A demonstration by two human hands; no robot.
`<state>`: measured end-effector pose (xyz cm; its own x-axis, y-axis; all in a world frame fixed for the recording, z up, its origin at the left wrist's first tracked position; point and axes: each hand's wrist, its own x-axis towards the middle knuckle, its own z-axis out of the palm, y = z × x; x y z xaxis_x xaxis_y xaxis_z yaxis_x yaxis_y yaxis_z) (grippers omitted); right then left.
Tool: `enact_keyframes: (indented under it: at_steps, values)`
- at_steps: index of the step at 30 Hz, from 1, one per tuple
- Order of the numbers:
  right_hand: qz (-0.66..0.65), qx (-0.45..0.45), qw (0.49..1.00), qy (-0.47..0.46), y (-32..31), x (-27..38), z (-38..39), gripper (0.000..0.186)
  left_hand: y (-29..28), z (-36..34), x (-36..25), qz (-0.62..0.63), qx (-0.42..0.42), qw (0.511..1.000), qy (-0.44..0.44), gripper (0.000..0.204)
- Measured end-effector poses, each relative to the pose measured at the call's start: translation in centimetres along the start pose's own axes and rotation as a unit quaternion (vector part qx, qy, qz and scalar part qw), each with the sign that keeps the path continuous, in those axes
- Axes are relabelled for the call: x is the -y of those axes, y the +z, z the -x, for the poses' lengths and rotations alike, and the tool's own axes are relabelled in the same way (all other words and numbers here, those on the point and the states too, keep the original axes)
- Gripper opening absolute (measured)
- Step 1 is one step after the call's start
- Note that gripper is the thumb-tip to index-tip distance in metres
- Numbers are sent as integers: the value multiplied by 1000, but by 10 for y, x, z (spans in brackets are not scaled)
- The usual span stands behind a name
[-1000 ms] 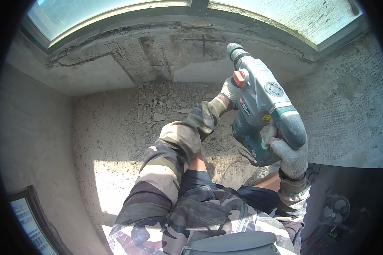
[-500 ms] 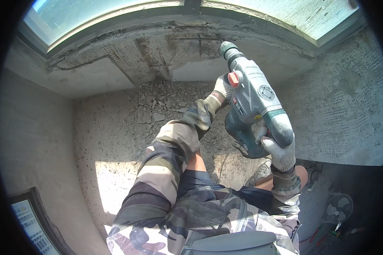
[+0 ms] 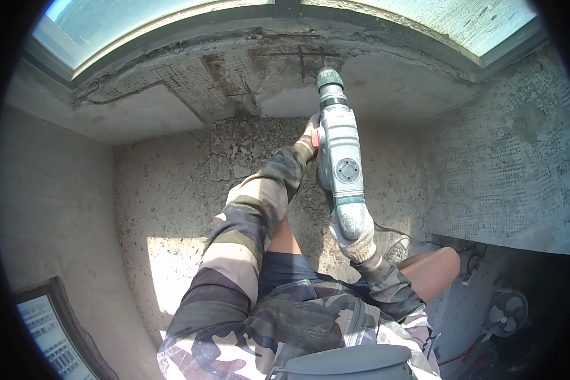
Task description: Using a rotary hammer to drill or chip concrete from a wall.
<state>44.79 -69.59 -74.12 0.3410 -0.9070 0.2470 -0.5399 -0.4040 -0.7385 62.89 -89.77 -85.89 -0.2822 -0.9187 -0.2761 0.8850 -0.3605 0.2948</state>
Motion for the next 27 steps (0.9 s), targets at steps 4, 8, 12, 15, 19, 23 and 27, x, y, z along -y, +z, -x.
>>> enact_keyframes:
  at_steps: [4, 8, 12, 15, 19, 23, 27]
  values:
    - [-83, -9, 996, 23, 2, 20, -10, 43, 10, 10, -7, -5, -36, 999, -7, 40]
    - [-78, 22, 997, 14, -18, 38, -7, 51, 23, 25, -3, -7, -63, 998, -10, 40]
    - [-119, 18, 991, 61, -16, 36, -3, 37, 34, 30, 0, -1, -95, 995, -18, 40]
    - [-97, 2, 994, 55, -8, 27, -4, 33, 41, 30, -3, 5, -120, 992, -25, 39]
    - [46, 17, 996, -75, -10, 13, -16, 38, 52, 23, -12, 7, -152, 988, -33, 39]
    - [-51, 30, 998, 15, -35, 27, -26, 50, 61, 24, -6, 9, -187, 981, -48, 39]
    - [-230, 64, 964, 113, -85, 64, -53, 26, 41, 8, 0, -145, 33, 979, 143, 38]
